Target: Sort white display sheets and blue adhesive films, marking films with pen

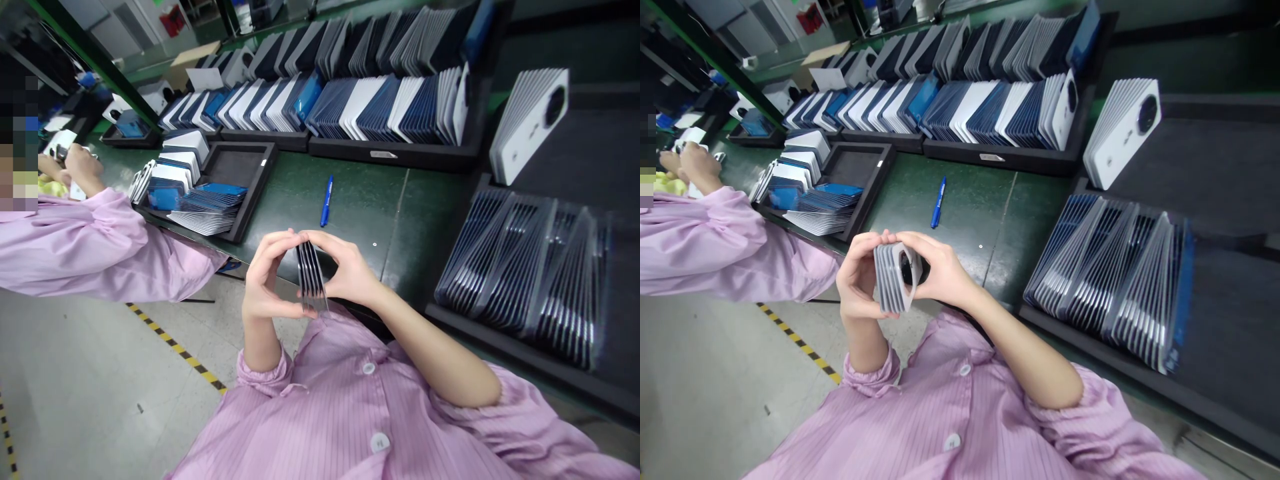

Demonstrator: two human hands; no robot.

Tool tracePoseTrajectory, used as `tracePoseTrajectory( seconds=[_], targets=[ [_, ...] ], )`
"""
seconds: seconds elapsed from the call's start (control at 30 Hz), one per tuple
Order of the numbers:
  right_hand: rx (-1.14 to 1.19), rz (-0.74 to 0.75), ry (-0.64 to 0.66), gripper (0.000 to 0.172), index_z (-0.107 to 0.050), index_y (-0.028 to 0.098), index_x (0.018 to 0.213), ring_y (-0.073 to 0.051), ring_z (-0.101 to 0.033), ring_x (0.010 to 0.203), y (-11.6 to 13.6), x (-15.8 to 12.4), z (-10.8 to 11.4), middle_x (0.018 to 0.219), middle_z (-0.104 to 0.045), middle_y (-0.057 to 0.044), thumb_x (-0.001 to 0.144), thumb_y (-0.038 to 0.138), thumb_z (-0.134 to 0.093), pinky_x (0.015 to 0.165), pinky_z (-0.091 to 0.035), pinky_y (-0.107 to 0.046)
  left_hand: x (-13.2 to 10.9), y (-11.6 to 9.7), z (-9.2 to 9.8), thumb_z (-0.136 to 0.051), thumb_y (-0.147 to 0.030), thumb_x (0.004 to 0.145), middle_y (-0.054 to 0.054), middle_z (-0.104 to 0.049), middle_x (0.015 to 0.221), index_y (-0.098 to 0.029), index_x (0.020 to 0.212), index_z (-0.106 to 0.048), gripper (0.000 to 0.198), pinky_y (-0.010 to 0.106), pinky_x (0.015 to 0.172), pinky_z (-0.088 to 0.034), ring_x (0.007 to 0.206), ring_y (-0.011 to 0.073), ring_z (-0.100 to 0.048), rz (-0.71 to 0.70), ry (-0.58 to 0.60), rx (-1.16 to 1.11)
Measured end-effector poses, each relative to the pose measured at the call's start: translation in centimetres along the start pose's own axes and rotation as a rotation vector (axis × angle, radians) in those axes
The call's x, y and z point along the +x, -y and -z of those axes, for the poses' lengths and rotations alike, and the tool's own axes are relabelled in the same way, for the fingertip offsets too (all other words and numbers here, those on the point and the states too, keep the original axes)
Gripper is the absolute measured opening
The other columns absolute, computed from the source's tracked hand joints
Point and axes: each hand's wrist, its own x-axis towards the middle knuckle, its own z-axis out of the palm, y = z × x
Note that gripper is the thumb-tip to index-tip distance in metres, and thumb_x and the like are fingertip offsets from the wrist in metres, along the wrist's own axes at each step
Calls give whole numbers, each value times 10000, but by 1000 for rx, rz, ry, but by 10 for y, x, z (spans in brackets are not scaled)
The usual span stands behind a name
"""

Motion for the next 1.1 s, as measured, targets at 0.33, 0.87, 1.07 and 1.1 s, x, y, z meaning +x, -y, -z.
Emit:
tracePoseTrajectory(
  seconds=[0.33, 0.87, 1.07, 1.1],
  targets=[
    [39, -68, 28, 750, -598, 208, 1311, -312, -659, 1219, 1, 0, 1, 1308, -683, -142, 660, 434, -895, 1039, -531, -432, 6, -9, 0, -917, -519, 611, 79, -590, 1299, -254, 1420, -558, 924, 449, 1225, -350, 1229, 239, -568, -89, 17, -79],
    [91, -95, 35, 736, -595, 218, 1312, -306, -665, 1200, 2, 1, -2, 1293, -690, -121, 656, 375, -889, 1019, -531, -408, 4, -11, 0, -910, -496, 595, 84, -583, 1290, -263, 1399, -555, 910, 506, 1231, -305, 1240, 275, -565, -41, -16, -45],
    [130, -103, 59, 758, -584, 217, 1321, -307, -662, 1196, 4, 2, -4, 1306, -677, -134, 650, 403, -884, 1006, -527, -399, 6, -22, 1, -857, -520, 593, 107, -581, 1239, -257, 1333, -574, 835, 565, 1217, -269, 1239, 329, -569, 45, -62, 18],
    [134, -111, 59, 764, -581, 214, 1321, -308, -661, 1195, 4, 2, -4, 1307, -674, -136, 646, 401, -885, 1007, -525, -401, 7, -24, 1, -851, -513, 594, 111, -584, 1232, -251, 1324, -576, 823, 571, 1215, -264, 1235, 333, -567, 52, -66, 34]
  ],
)
